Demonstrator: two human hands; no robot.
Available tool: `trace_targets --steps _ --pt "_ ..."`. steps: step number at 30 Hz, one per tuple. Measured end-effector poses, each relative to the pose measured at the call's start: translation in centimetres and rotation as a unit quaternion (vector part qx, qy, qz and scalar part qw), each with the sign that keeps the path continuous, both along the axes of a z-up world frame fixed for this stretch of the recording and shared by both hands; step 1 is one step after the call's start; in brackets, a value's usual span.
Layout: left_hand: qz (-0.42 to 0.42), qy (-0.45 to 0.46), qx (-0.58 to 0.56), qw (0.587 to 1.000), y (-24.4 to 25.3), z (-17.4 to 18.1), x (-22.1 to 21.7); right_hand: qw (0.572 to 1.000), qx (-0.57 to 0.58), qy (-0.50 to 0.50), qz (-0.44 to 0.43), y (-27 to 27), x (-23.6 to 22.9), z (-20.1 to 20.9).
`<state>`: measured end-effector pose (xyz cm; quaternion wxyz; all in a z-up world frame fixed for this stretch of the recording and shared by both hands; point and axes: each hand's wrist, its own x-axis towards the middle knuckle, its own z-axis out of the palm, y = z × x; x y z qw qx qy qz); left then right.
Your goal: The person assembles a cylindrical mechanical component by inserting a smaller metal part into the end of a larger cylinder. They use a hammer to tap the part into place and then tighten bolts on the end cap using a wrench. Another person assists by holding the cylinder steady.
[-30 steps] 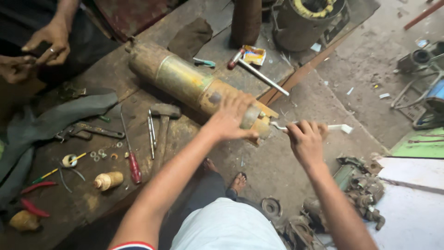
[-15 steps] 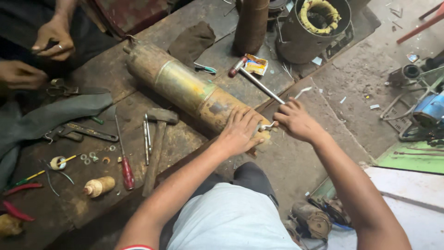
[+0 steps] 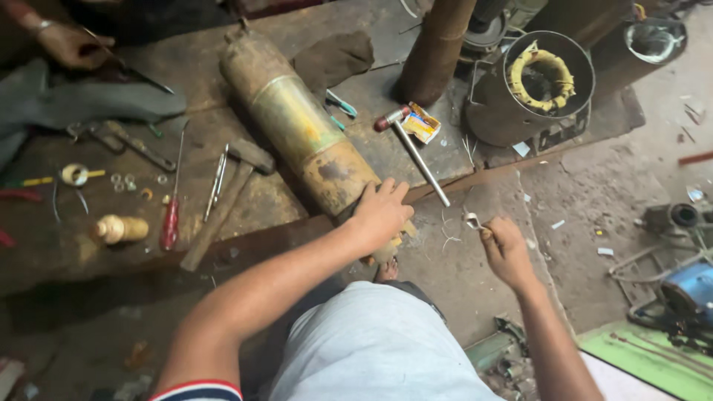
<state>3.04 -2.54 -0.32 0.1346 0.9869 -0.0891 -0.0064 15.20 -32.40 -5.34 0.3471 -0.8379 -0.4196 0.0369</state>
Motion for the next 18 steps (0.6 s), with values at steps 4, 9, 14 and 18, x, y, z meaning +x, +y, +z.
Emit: trace_targets --steps 4,9,14,18 --pt "0.004 -0.042 0.025 0.999 -1.2 -1.4 -0.2 0.998 0.003 0.051 -0.033 -0.3 -2.2 -2.0" --pt "0.014 -0.148 -0.067 0.987 -0.7 -1.6 -1.6 0.995 0.005 0.101 -0.016 0.1 -3.5 -2.2" --pt "0.015 -0.098 -0.026 0.995 -0.9 -1.4 -1.3 0.995 -0.020 0.102 0.005 -0.3 -2.9 -1.4" --pt "0.036 -0.095 -0.107 0.989 -0.7 -0.8 -1.0 0.996 -0.020 0.082 0.023 -0.8 -2.0 -0.5"
